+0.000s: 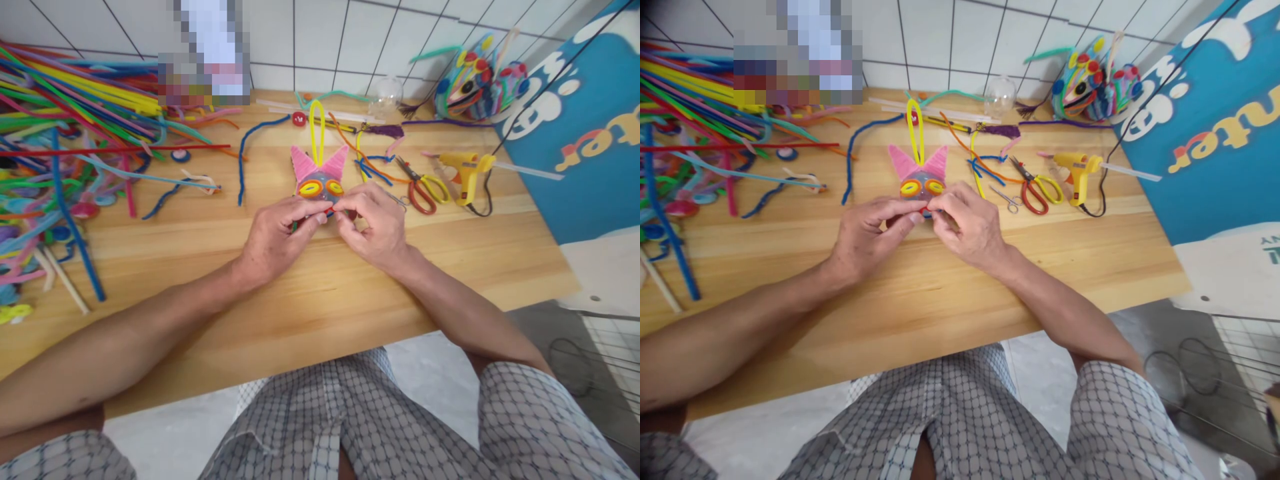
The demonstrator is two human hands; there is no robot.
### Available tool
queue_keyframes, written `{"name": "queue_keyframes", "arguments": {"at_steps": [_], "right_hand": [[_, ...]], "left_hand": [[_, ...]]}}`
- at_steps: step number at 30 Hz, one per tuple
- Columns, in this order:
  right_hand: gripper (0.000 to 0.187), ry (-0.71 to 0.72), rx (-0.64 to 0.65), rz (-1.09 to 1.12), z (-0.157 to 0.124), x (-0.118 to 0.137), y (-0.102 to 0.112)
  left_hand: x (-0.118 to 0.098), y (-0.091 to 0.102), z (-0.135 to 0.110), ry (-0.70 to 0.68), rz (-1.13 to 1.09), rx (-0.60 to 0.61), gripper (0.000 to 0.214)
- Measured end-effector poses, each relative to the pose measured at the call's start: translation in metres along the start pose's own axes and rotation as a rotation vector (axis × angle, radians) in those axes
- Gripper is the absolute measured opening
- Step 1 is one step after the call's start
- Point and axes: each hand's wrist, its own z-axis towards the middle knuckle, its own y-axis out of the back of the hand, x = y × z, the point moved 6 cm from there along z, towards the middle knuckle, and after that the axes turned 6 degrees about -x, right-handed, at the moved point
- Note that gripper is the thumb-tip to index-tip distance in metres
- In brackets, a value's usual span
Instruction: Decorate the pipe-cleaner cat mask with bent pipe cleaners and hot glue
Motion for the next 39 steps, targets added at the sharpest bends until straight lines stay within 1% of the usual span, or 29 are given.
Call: {"name": "queue_keyframes", "arguments": {"at_steps": [5, 9, 14, 19, 23, 26, 29, 32, 36, 39], "right_hand": [[0.016, 0.008, 0.012, -0.053, -0.001, -0.001, 0.000], [0.014, 0.012, 0.017, -0.072, -0.002, -0.001, 0.000], [0.008, -0.072, 0.070, -0.077, -0.001, -0.007, 0.000], [0.005, -0.054, 0.019, -0.025, 0.003, -0.004, 0.004], [0.007, -0.023, -0.005, -0.011, 0.003, -0.001, 0.003], [0.011, -0.013, 0.007, 0.001, 0.001, -0.002, 0.000], [0.013, -0.060, 0.069, -0.008, 0.000, -0.005, -0.003], [0.011, -0.133, 0.125, -0.019, 0.000, -0.008, -0.004], [0.008, -0.207, 0.086, 0.002, 0.002, -0.008, -0.001], [0.011, -0.260, 0.040, -0.007, 0.002, -0.006, 0.002]], "left_hand": [[0.000, -0.001, 0.000, 0.002, -0.039, -0.002, 0.021], [0.002, -0.001, 0.000, 0.037, -0.069, -0.007, 0.019], [0.008, -0.002, 0.000, 0.119, -0.079, -0.031, 0.018], [0.010, -0.001, -0.001, 0.151, -0.105, -0.042, 0.016], [0.010, -0.003, -0.002, 0.170, -0.089, -0.015, 0.019], [0.008, -0.004, -0.001, 0.141, -0.095, -0.004, 0.018], [0.008, -0.004, -0.001, 0.117, -0.102, -0.006, 0.016], [0.010, -0.004, -0.002, 0.145, -0.109, -0.003, 0.019], [0.013, -0.003, -0.003, 0.168, -0.100, -0.021, 0.025], [0.012, -0.002, -0.005, 0.131, -0.021, -0.070, 0.029]]}}
